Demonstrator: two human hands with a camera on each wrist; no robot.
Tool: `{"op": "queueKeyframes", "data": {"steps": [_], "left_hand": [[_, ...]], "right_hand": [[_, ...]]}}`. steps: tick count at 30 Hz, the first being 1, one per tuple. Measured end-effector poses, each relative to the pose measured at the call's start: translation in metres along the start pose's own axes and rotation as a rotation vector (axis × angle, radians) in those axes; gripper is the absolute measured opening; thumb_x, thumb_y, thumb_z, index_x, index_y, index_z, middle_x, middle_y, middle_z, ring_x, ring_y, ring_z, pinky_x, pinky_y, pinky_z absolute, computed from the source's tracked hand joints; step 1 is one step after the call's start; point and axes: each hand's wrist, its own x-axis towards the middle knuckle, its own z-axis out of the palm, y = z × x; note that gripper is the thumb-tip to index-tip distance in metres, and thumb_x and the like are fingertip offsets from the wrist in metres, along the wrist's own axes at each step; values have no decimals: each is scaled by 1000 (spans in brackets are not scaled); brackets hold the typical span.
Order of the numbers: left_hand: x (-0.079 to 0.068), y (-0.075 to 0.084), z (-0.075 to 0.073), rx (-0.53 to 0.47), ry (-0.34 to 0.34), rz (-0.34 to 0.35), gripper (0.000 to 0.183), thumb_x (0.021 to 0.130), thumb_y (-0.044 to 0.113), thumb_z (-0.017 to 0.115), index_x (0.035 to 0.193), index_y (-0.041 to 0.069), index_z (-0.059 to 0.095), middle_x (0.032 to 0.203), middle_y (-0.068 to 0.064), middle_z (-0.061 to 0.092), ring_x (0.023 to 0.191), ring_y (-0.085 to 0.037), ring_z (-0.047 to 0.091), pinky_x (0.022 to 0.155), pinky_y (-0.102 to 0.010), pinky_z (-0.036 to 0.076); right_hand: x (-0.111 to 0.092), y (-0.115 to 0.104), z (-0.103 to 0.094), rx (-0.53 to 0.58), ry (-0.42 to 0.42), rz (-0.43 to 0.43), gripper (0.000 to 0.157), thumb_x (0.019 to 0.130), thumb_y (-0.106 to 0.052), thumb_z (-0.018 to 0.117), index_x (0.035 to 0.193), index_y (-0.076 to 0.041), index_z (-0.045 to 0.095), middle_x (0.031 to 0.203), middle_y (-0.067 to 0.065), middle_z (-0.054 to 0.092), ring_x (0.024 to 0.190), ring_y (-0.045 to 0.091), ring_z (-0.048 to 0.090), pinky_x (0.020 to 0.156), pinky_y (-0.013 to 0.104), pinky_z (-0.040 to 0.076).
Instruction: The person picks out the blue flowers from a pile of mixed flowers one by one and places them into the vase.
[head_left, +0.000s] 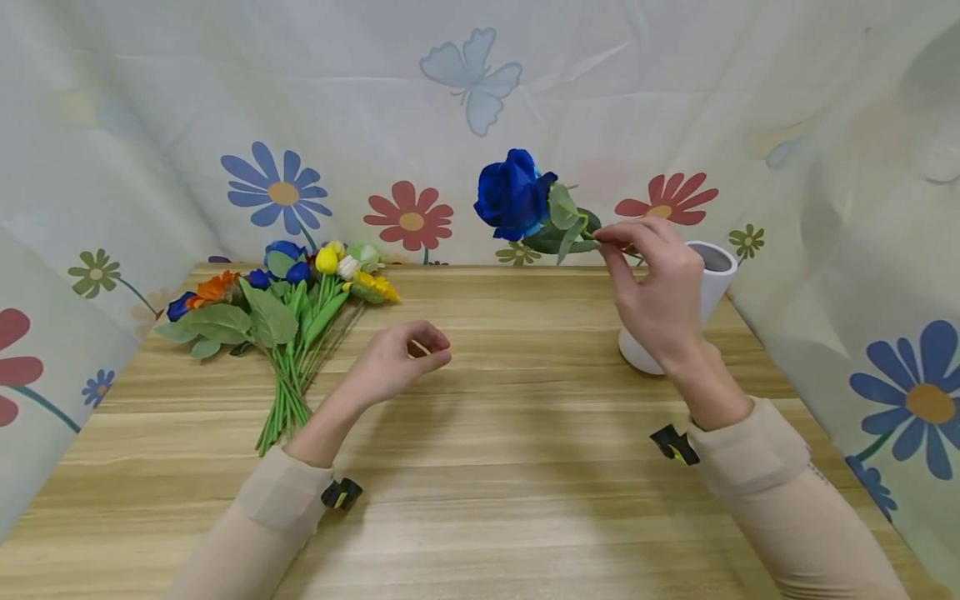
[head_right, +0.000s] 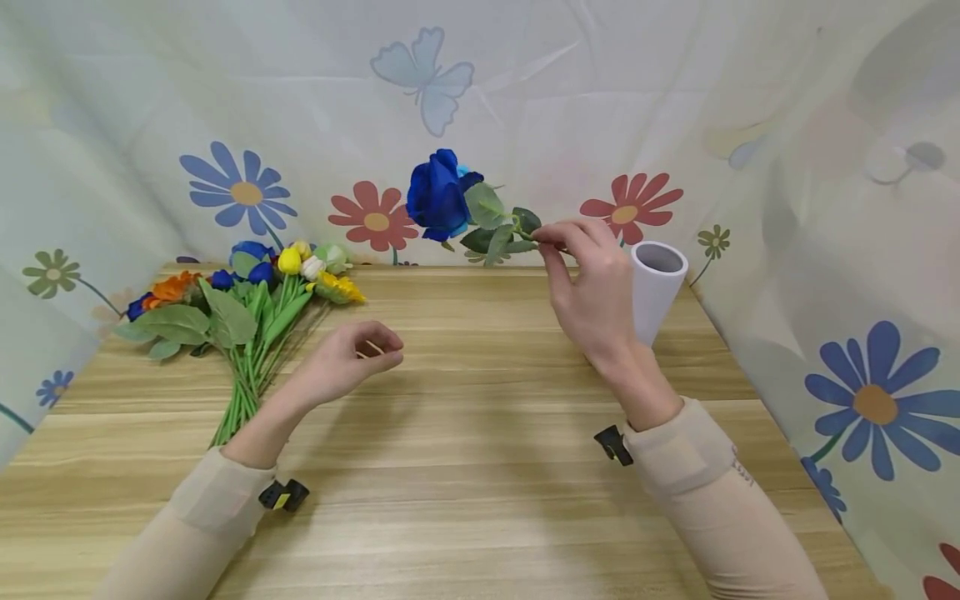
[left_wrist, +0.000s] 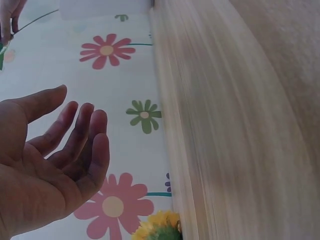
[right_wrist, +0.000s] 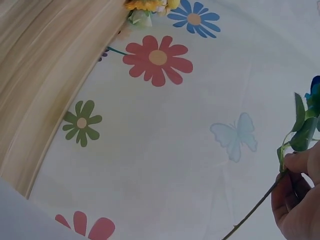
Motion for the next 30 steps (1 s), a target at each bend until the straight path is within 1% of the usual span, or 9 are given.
{"op": "queueKeyframes", "data": {"steps": [6, 12, 16, 23, 28, 30], "left_hand": [[0, -2, 0, 2, 6, 18, 12, 99, 20, 72, 104, 10, 72, 95, -2, 70, 89, -26, 65, 80, -38, 54], [0, -3, 0, 3, 3, 27, 12, 98, 20, 72, 104, 10, 73, 95, -1, 70, 88, -27, 66, 78, -38, 54], [-1, -3, 0, 1, 5, 33, 11, 98, 19, 72, 104, 10, 73, 95, -1, 70, 87, -26, 66, 77, -38, 54], [-1, -5, 0, 12, 10, 31, 11, 97, 18, 73, 104, 10, 74, 95, 0, 70, 84, -19, 65, 77, -37, 54], [-2, -3, -1, 4, 9, 20, 13, 97, 19, 73, 105, 9, 74, 96, -1, 71, 85, -19, 64, 78, -37, 53], [-2, -4, -2, 6, 9, 14, 14, 98, 19, 73, 106, 8, 73, 96, -1, 71, 85, -19, 64, 78, -37, 53]], "right_hand": [[1, 5, -4, -37, -10, -3, 10, 94, 5, 71, 103, 8, 74, 101, 20, 70, 92, 30, 68, 88, 17, 47], [3, 10, -5, -13, -2, 2, 10, 94, 6, 70, 103, 9, 74, 99, 20, 69, 91, 30, 67, 87, 18, 47], [4, 13, -6, -1, 15, 16, 8, 94, 7, 70, 101, 9, 73, 98, 20, 70, 90, 30, 67, 86, 19, 47], [4, 21, -9, -5, 40, 64, 8, 93, 6, 71, 101, 7, 74, 100, 19, 71, 89, 30, 67, 85, 20, 47], [4, 27, -11, 2, 80, 108, 8, 93, 7, 71, 100, 5, 74, 98, 18, 72, 87, 34, 66, 82, 19, 45], [4, 31, -14, -24, 70, 107, 9, 94, 6, 68, 102, 6, 73, 99, 19, 72, 88, 34, 66, 82, 18, 45]]}}
